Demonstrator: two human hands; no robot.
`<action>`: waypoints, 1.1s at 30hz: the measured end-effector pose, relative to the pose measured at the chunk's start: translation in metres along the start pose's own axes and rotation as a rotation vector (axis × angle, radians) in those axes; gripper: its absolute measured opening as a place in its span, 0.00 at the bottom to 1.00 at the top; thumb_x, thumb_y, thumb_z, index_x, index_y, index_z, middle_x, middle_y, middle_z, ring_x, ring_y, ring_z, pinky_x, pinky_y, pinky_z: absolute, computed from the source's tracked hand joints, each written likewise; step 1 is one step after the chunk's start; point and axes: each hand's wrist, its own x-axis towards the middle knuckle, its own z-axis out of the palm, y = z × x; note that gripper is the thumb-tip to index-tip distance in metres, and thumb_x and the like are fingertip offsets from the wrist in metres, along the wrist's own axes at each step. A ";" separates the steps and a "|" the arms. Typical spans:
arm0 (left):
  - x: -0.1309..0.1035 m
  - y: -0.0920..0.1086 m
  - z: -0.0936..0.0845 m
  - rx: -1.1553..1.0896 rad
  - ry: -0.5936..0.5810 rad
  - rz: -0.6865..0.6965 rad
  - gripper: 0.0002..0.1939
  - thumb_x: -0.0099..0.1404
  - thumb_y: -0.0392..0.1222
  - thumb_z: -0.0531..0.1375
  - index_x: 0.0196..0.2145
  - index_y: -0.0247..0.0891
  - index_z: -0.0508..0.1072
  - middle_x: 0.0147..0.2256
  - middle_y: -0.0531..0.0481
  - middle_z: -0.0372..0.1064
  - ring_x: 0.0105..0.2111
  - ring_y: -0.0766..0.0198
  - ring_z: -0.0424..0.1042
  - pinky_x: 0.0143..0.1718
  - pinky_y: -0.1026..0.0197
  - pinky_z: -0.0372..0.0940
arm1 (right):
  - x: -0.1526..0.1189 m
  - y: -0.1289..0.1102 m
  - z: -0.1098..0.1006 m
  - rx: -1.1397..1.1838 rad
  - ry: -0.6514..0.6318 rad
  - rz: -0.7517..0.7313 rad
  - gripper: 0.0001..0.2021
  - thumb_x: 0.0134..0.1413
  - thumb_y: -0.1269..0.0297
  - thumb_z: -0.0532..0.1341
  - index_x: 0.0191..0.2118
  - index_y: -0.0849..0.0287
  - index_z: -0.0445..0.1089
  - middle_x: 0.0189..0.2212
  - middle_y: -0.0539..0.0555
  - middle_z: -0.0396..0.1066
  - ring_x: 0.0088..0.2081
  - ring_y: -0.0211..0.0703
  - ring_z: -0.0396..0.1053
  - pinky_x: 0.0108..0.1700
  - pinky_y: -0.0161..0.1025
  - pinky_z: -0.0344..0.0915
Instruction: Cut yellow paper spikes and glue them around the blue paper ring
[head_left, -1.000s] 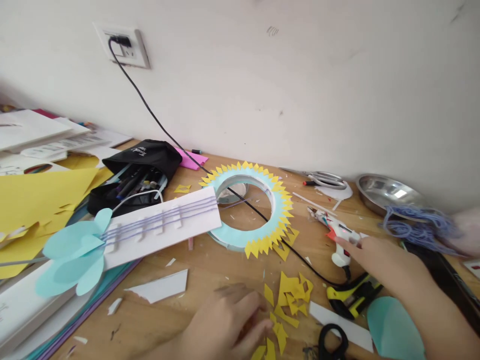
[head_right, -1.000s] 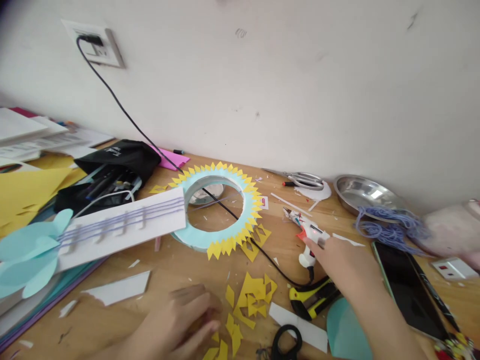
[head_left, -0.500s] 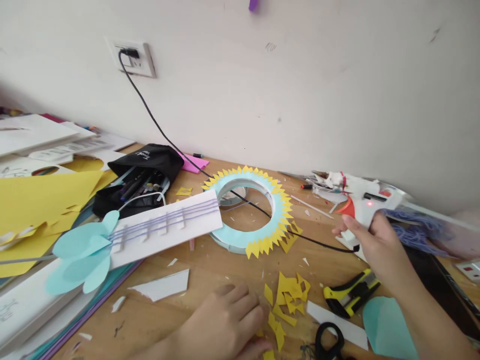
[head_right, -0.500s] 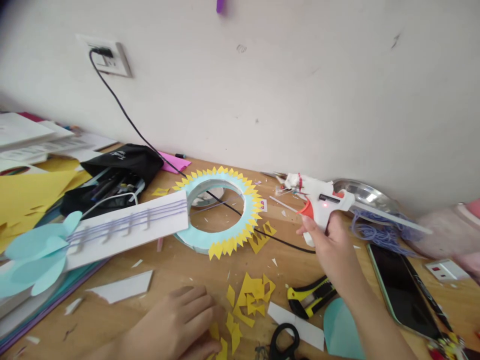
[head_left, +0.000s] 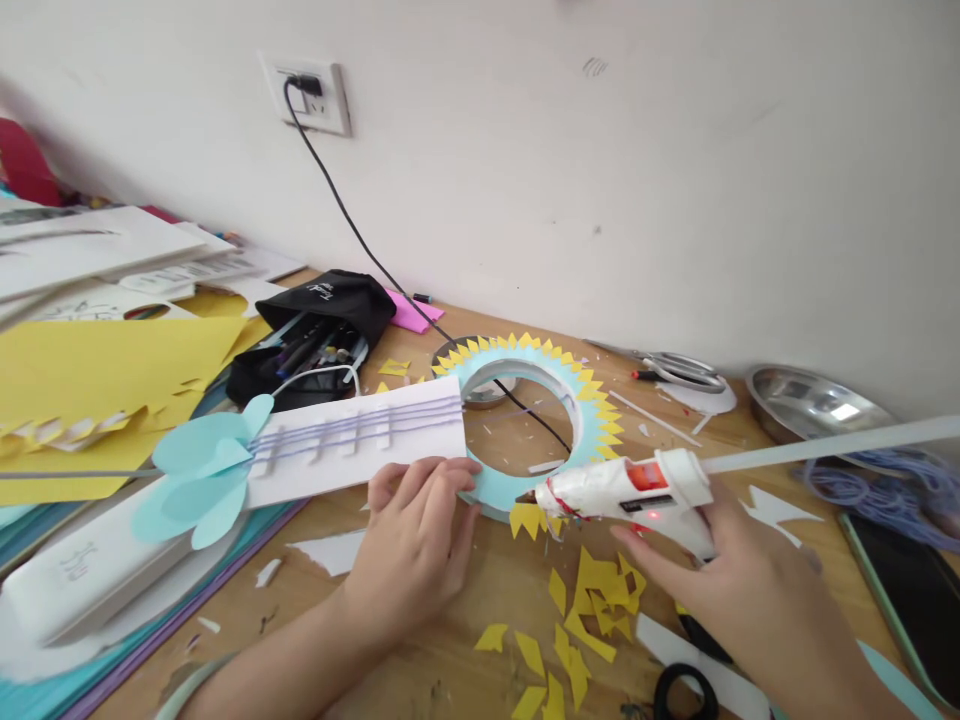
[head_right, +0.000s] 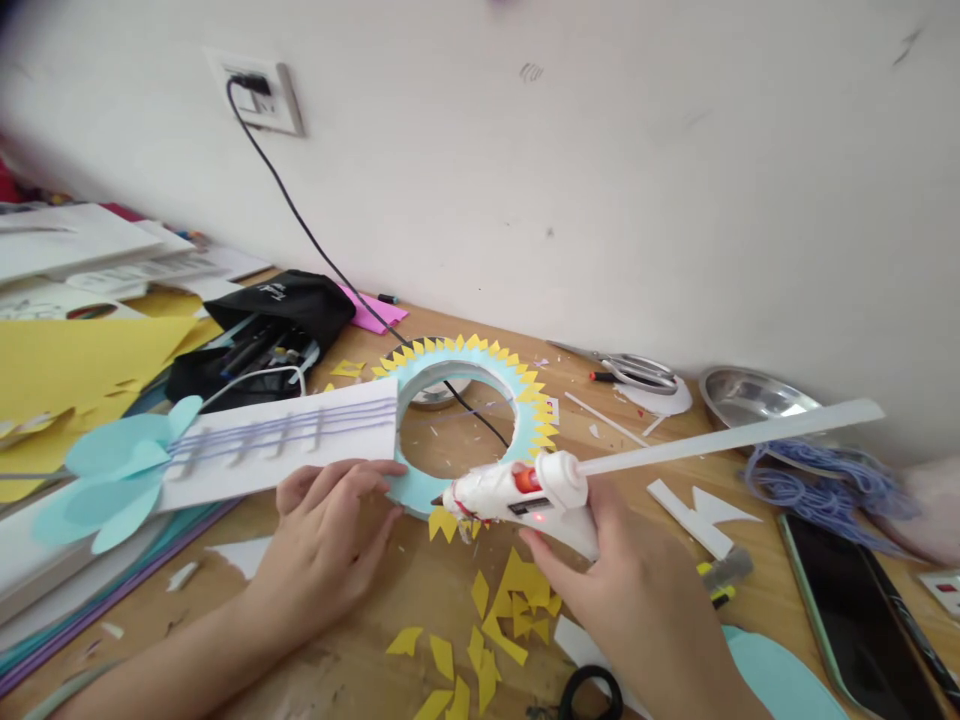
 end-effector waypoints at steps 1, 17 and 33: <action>0.000 0.000 0.001 -0.007 -0.005 0.001 0.09 0.67 0.29 0.54 0.40 0.42 0.61 0.41 0.51 0.79 0.39 0.56 0.75 0.45 0.53 0.54 | 0.000 -0.002 0.000 -0.028 0.007 -0.025 0.17 0.64 0.48 0.52 0.43 0.55 0.69 0.15 0.49 0.66 0.16 0.47 0.65 0.20 0.39 0.56; -0.004 -0.001 0.006 -0.095 0.069 -0.013 0.14 0.67 0.30 0.55 0.46 0.44 0.58 0.41 0.47 0.80 0.39 0.54 0.78 0.46 0.50 0.57 | 0.001 0.004 0.003 -0.196 0.157 -0.383 0.10 0.62 0.64 0.49 0.33 0.57 0.64 0.14 0.47 0.60 0.15 0.42 0.61 0.21 0.39 0.49; -0.002 -0.001 0.006 -0.053 0.103 0.016 0.10 0.67 0.30 0.55 0.44 0.41 0.60 0.39 0.49 0.80 0.37 0.56 0.78 0.44 0.53 0.58 | 0.000 -0.001 -0.001 -0.167 0.032 -0.182 0.11 0.61 0.60 0.49 0.32 0.55 0.65 0.14 0.48 0.62 0.17 0.44 0.63 0.23 0.38 0.51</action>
